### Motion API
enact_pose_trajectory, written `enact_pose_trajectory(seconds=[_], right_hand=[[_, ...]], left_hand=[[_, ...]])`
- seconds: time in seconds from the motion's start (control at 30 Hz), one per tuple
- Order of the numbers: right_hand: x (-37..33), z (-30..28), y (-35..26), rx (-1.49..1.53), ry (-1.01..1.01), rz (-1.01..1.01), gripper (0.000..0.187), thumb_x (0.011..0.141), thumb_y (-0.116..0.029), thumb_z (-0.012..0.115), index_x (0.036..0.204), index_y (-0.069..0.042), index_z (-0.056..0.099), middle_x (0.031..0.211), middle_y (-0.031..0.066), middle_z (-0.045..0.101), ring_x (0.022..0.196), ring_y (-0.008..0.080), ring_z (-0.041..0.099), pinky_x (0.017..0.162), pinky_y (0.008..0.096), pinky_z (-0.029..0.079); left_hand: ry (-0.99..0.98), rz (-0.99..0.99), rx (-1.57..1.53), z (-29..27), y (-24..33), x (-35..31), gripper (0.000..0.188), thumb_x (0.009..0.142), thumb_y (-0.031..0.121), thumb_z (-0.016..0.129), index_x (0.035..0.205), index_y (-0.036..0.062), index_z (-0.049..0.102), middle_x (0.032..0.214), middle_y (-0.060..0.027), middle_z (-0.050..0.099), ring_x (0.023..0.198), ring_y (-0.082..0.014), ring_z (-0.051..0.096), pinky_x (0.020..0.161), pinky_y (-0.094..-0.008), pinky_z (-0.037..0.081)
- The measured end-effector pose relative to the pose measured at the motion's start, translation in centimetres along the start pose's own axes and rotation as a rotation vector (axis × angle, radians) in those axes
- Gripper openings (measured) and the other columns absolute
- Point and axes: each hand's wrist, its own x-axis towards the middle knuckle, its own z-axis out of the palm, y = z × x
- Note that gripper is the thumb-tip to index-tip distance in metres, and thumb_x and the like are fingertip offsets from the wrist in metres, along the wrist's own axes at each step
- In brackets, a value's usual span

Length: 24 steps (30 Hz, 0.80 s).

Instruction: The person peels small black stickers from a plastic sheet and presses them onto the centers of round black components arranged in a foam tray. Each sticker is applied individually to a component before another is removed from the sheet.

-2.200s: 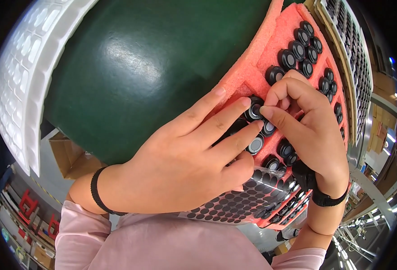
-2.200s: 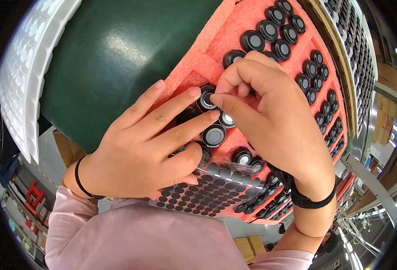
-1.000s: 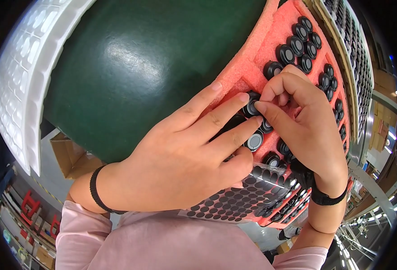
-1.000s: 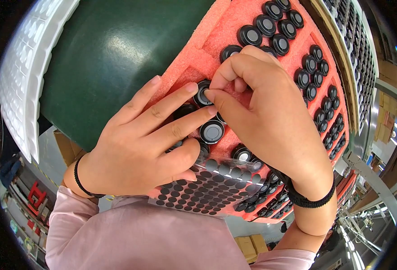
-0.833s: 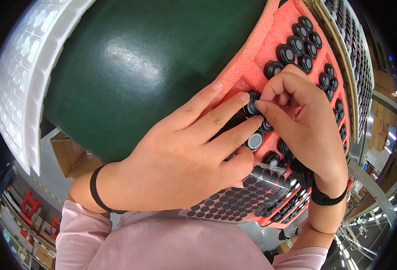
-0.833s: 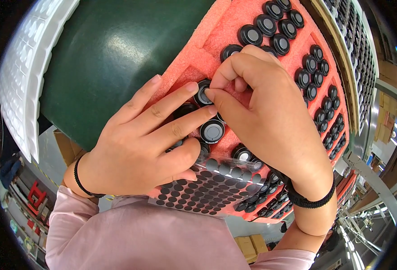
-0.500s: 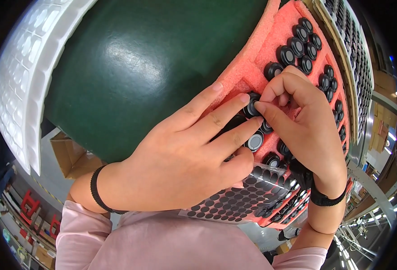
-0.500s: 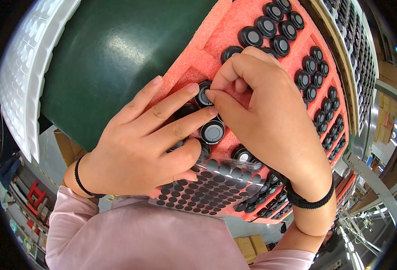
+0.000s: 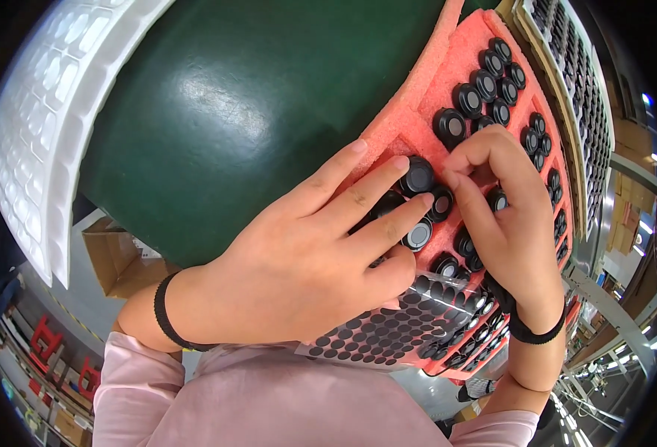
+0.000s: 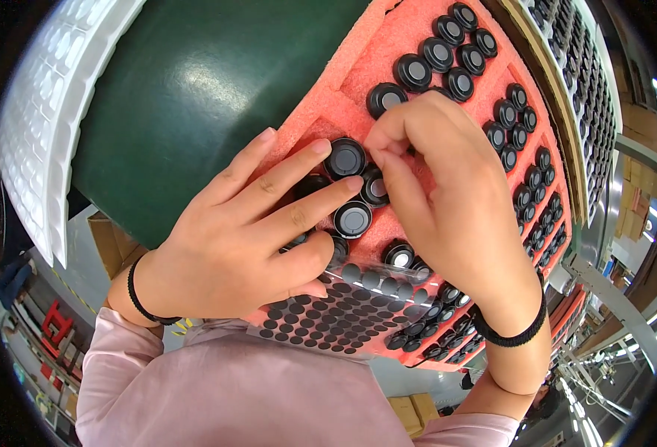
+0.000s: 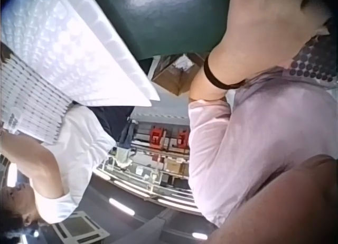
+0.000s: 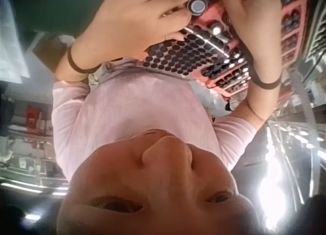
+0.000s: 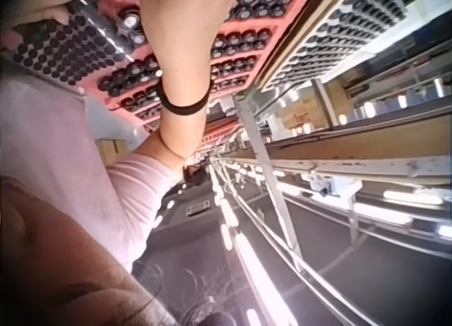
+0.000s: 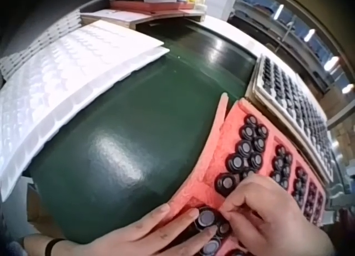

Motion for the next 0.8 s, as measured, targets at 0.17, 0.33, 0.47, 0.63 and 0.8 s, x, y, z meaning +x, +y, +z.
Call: enact_pose_trajectory(seconds=[0.17,0.33,0.47,0.63,0.8], right_hand=[[-0.2,-0.4,-0.1,-0.113,-0.004,-0.209,0.022,0.085,0.012,0.067,0.104,0.001,0.065,0.098,0.01,0.061,0.088,0.0219,0.062,0.079,0.0302,0.05],[0.3,-0.1,-0.7,-0.188,-0.03,-0.226,0.029,0.079,0.01,0.073,0.106,0.0,0.068,0.101,0.0116,0.06,0.093,0.0283,0.061,0.083,0.0353,0.051],[0.9,0.4,-1.1,-0.172,-0.091,-0.108,0.034,0.076,0.007,0.076,0.108,-0.002,0.07,0.1,0.0115,0.059,0.095,0.0297,0.061,0.083,0.0383,0.05],[1.7,0.2,-1.5,-0.235,-0.103,-0.13,0.035,0.074,0.007,0.078,0.107,-0.003,0.07,0.099,0.0113,0.059,0.093,0.0304,0.06,0.082,0.0386,0.05],[1.9,-0.7,-1.3,-0.208,-0.14,-0.137,0.04,0.075,0.007,0.078,0.112,-0.003,0.068,0.106,0.01,0.062,0.099,0.0253,0.062,0.081,0.0393,0.05]], left_hand=[[0.121,0.082,0.052,0.5,-0.3,-0.2,0.037,0.061,0.041,0.083,0.081,0.0137,0.067,0.126,-0.0077,0.067,0.12,-0.0342,0.063,0.11,-0.0615,0.046],[0.108,0.083,-0.088,-0.1,-0.3,-0.5,0.036,0.065,0.04,0.083,0.084,0.0147,0.066,0.112,-0.0076,0.065,0.106,-0.0305,0.064,0.105,-0.0603,0.05],[0.102,0.084,-0.148,-0.4,-0.5,-0.4,0.039,0.065,0.042,0.084,0.086,0.0146,0.066,0.106,-0.0077,0.061,0.098,-0.0292,0.062,0.101,-0.059,0.052],[0.102,0.115,-0.195,-0.5,-0.8,-0.5,0.041,0.066,0.042,0.084,0.086,0.0128,0.065,0.107,-0.0087,0.062,0.097,-0.0309,0.062,0.098,-0.0578,0.052],[0.135,0.162,-0.239,-0.5,-1.2,-0.3,0.041,0.068,0.042,0.084,0.084,0.0098,0.064,0.105,-0.0103,0.062,0.096,-0.032,0.062,0.097,-0.056,0.053]])
